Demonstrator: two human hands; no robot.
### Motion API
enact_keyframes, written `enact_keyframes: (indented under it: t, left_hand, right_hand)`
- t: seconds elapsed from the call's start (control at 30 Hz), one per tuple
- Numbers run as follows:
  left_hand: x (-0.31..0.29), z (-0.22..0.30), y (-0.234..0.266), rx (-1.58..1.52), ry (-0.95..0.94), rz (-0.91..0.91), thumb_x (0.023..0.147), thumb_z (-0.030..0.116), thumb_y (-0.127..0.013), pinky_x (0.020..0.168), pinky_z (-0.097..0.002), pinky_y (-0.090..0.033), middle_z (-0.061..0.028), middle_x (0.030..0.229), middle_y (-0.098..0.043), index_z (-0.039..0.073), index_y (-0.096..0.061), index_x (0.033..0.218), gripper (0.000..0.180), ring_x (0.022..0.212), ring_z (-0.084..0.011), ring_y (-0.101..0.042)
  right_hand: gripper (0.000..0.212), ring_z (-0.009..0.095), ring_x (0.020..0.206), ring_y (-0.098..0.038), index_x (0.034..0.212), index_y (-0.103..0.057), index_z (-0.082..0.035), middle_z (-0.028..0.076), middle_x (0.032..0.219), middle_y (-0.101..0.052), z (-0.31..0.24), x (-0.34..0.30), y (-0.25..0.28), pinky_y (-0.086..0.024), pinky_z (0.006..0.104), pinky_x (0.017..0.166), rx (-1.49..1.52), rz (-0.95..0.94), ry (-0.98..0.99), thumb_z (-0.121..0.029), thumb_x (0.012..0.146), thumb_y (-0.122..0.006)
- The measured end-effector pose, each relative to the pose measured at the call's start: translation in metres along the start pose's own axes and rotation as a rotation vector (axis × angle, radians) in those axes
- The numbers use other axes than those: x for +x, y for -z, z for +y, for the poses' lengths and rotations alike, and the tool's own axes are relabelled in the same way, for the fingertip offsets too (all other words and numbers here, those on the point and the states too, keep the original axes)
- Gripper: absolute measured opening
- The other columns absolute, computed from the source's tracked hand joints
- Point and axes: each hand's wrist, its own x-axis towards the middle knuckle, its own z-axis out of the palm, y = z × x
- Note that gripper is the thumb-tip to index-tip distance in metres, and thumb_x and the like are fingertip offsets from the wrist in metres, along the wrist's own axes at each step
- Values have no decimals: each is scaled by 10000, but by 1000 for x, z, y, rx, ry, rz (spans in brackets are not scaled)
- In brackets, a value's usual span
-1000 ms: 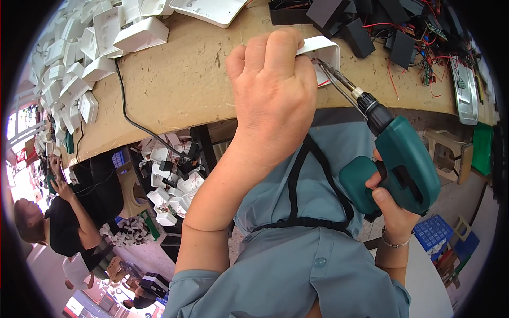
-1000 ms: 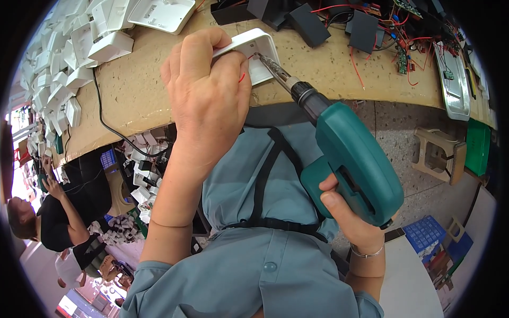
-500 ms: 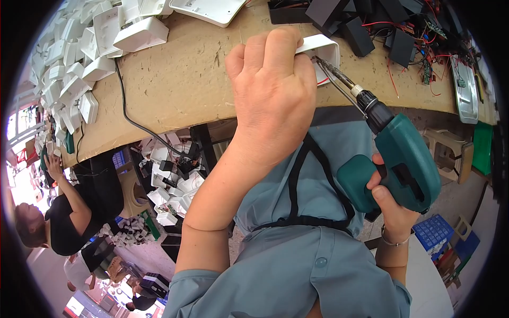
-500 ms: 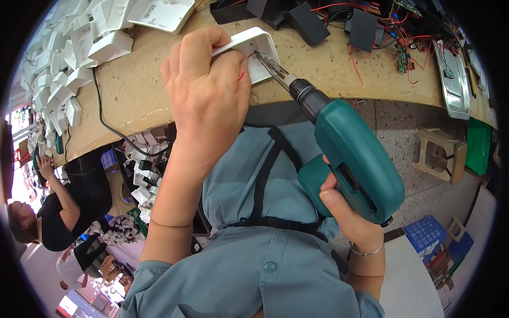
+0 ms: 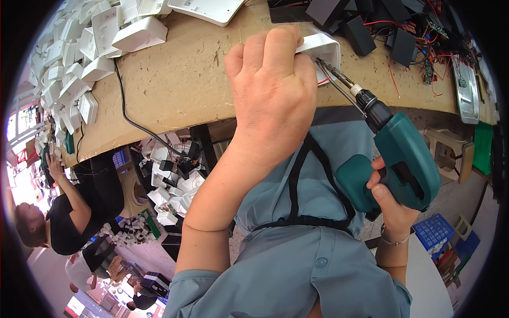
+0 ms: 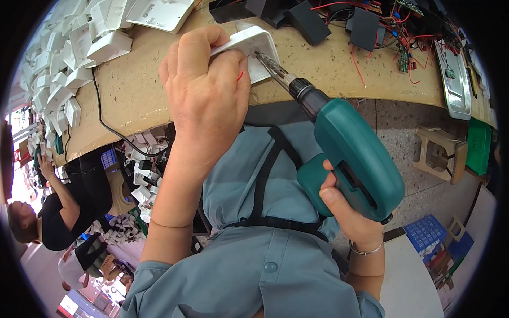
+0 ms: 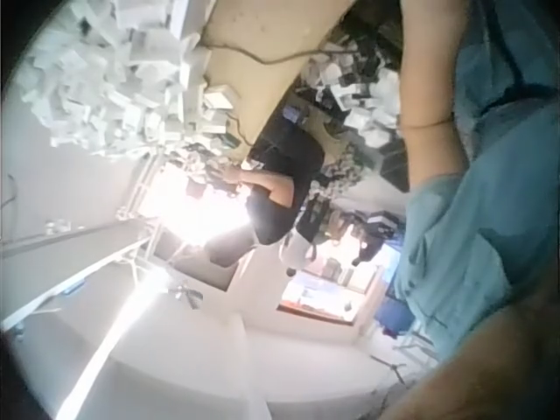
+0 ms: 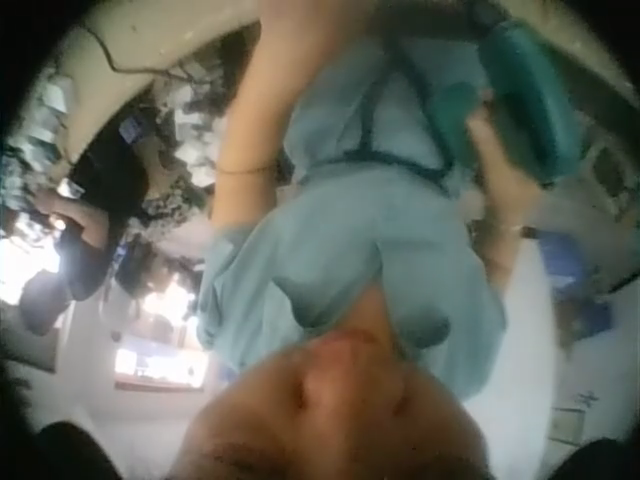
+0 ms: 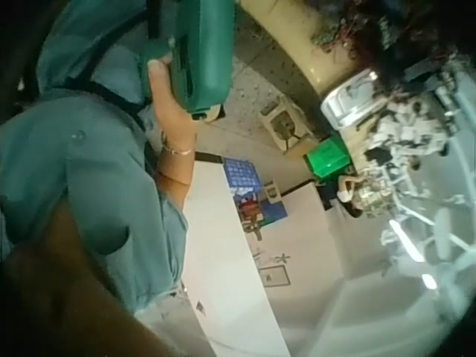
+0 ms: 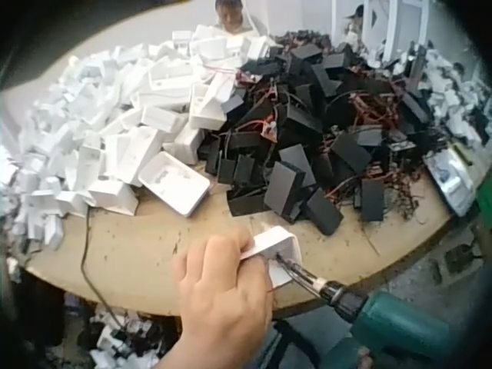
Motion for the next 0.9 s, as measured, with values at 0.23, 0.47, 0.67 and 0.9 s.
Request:
enact_keyframes:
  t: [0.23,0.47,0.67,0.9]
  left_hand:
    - [0,1,1,5,4,-17,637,45,-662,772,-358,-368,-75,977,-535,24,-623,752,124,865,-246,-513]
    - [0,0,1,21,-3,4,636,44,-662,782,-359,-368,-76,980,-536,23,-627,756,126,876,-247,-516]
    - [1,2,2,29,3,-19,637,46,-663,784,-360,-369,-74,976,-535,23,-631,759,128,874,-246,-516]
    - [-1,0,-6,-9,-4,47,632,46,-569,799,-372,-330,-77,976,-513,13,-536,644,48,874,-235,-472]
  right_hand:
    - [389,142,776,-599,1110,-553,46,124,972,-625,1,-1,1,-517,285,706,49,13,51,53,738,-665]
    - [543,165,735,-587,1232,-439,60,178,1018,-590,1,-3,-2,-503,298,679,35,25,39,-38,745,-659]
    - [610,171,727,-601,1264,-419,52,211,1083,-587,4,-5,-2,-514,290,669,51,56,57,-49,724,-684]
    - [636,170,723,-598,1279,-405,42,217,1077,-586,5,-2,-5,-512,287,665,78,63,53,-43,718,-693]
